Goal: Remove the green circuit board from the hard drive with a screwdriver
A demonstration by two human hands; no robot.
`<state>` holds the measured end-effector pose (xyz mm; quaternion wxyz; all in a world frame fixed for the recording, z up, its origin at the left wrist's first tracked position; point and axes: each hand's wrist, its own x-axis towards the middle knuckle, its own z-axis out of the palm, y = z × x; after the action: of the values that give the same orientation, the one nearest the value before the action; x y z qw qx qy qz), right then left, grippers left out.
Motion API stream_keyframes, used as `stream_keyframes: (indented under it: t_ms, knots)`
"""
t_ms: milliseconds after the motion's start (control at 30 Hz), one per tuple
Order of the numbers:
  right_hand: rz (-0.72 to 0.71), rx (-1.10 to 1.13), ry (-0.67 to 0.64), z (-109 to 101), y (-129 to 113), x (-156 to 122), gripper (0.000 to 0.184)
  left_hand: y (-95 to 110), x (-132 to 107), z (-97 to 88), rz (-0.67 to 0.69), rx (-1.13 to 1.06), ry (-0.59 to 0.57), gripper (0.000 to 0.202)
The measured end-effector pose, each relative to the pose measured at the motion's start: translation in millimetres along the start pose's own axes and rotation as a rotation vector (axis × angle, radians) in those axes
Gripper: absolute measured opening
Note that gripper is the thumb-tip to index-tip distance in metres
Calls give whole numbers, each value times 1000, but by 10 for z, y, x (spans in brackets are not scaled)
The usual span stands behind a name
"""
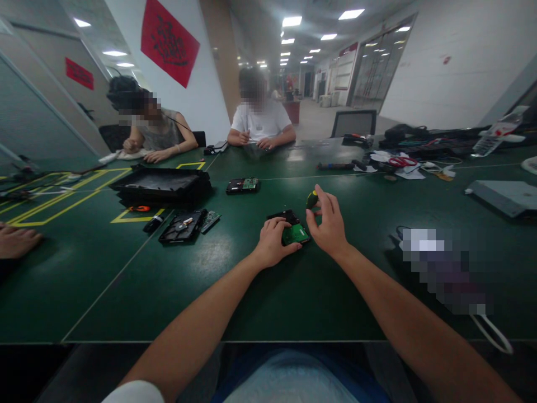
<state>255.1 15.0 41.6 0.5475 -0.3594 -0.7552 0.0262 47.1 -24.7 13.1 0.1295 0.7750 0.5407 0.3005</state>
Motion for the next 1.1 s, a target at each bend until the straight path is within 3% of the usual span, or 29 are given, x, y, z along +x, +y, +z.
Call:
stream_keyframes:
  t_ms: [1100]
  knots:
    - [-1, 27, -11, 5, 17, -6, 69, 16, -4, -3, -6, -2, 6, 58]
